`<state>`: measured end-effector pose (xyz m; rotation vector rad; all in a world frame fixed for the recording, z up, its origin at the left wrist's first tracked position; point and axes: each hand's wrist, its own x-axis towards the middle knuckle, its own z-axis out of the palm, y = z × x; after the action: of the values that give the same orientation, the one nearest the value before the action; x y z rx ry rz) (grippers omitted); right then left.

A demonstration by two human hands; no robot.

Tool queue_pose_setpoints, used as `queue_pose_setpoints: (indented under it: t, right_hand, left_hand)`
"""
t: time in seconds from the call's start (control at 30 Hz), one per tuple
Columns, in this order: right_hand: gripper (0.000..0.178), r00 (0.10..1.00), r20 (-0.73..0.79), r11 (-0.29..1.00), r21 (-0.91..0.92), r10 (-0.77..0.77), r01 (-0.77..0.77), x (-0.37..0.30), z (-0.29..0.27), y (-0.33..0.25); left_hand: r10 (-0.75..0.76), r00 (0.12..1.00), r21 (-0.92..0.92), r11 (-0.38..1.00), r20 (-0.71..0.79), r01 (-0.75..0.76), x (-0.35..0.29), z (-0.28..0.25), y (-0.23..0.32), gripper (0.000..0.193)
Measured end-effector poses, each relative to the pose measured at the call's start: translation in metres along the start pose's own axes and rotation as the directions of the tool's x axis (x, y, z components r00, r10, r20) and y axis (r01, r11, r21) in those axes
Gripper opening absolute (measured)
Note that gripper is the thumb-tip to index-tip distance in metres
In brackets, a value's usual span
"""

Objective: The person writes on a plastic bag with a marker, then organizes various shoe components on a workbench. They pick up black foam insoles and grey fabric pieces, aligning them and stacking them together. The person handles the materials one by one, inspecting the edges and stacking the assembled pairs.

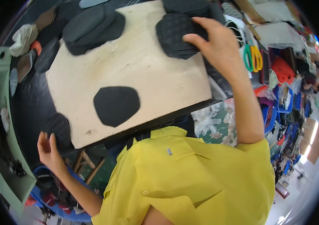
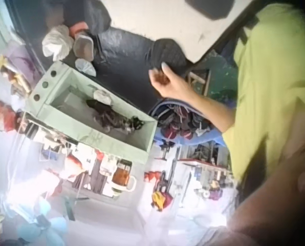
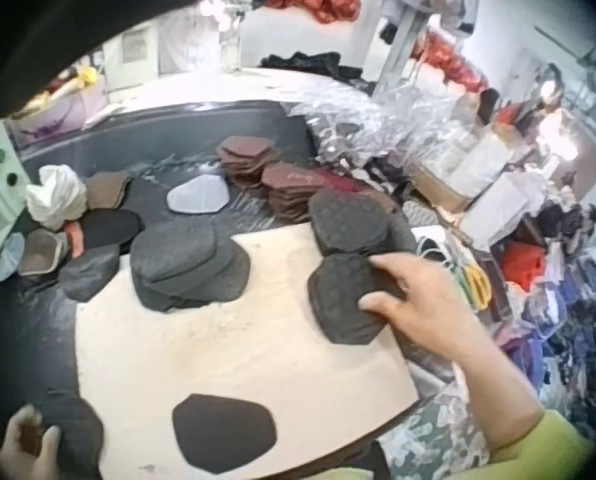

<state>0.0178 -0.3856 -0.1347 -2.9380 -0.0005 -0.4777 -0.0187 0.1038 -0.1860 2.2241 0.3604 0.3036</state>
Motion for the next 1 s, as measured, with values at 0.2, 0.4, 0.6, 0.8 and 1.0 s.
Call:
queue_pose_setpoints:
  t: [0.2, 0.4, 0.6, 0.8, 1.0]
  right_hand:
    - [0.035, 0.996, 0.057, 0.992, -0.116, 0.062, -0.055, 0.008, -0.013, -0.026]
    - [0.021, 0.964, 0.230, 0.474, 0.840, 0.131, -0.265, -0.011, -0.039, -0.071]
    - [0.014, 0.775, 0.624, 0.516, 0.698, -0.100, -0.496, -0.022, 0.018, -0.127]
    - [0.017, 0.656, 0.750, 0.437, 0.619, -0.083, -0.652, -0.027, 0.042, -0.138]
    - [0.016, 0.645, 0.761, 0.448, 0.602, -0.071, -0.661, -0.028, 0.043, -0.142]
  left_hand:
    - [0.659, 0.749, 0.284, 0.707, 0.067, -0.647, -0.021, 0.038, 0.035, 0.024]
    - [0.795, 0.587, -0.049, 0.600, 0.156, -0.799, -0.071, 0.075, 0.042, 0.024]
    - [0.774, 0.610, -0.072, 0.628, 0.170, -0.775, -0.078, 0.084, 0.039, 0.023]
    - [0.756, 0.641, -0.094, 0.653, 0.133, -0.751, -0.082, 0.087, 0.030, 0.023]
    - [0.763, 0.627, -0.054, 0.640, 0.155, -0.766, -0.083, 0.087, 0.027, 0.023]
